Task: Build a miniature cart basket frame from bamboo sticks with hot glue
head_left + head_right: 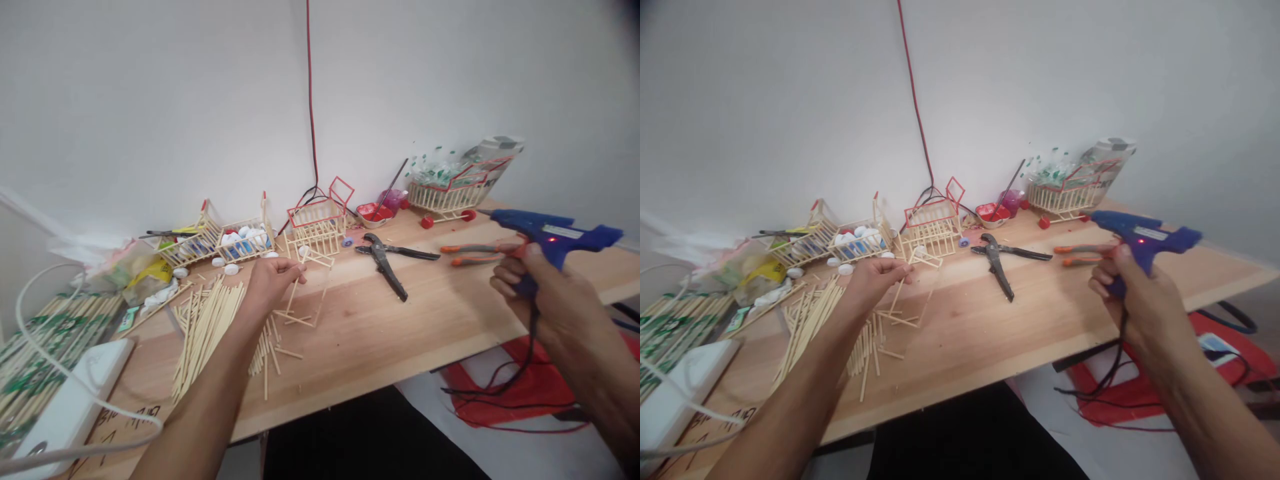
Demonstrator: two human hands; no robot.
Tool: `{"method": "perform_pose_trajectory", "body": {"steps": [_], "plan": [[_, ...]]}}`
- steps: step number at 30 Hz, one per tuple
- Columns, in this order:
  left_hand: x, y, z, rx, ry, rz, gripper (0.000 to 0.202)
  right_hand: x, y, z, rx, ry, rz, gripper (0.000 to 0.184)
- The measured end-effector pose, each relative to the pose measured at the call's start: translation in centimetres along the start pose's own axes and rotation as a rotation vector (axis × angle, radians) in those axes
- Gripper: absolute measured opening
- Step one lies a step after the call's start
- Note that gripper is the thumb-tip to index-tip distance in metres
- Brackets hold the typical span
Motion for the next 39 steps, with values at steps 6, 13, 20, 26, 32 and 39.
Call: {"method": "perform_pose_trajectory", "body": {"steps": [6,13,20,26,32,39], "plan": [[0.3,0.0,0.5,-0.046,0.025,-0.012,0.026,6.2,4.1,-3.7,0.197,-0.015,-0.347,0.043],[1.0,-0.1,1.7,-0.180,0.077,0.007,0.025,9.4,8.0,-4.2,0.314,-0.242,-0.564,0.042],[1.7,0.2,3.0,-0.300,0.157,0.010,0.026,9.5,8.8,-4.0,0.443,-0.291,-0.459,0.044],[1.8,0.2,3.1,-0.304,0.170,0.015,0.025,9.5,9.0,-4.5,0.496,-0.324,-0.450,0.043],[1.8,0.2,3.0,-0.318,0.164,0.016,0.025,9.3,9.4,-4.7,0.515,-0.357,-0.415,0.042],[1.7,0.2,3.0,-0.320,0.162,0.012,0.025,9.3,9.6,-4.6,0.505,-0.359,-0.414,0.045]]}}
Point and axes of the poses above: each hand's wrist, its own x-axis away from the middle knuckle, its own y-axis out of the palm, z = x × y, the point moved 4 cm from there along -x, towards the middle knuckle, and after that the axes turned 13 degrees about x, right-handed, at the moved point
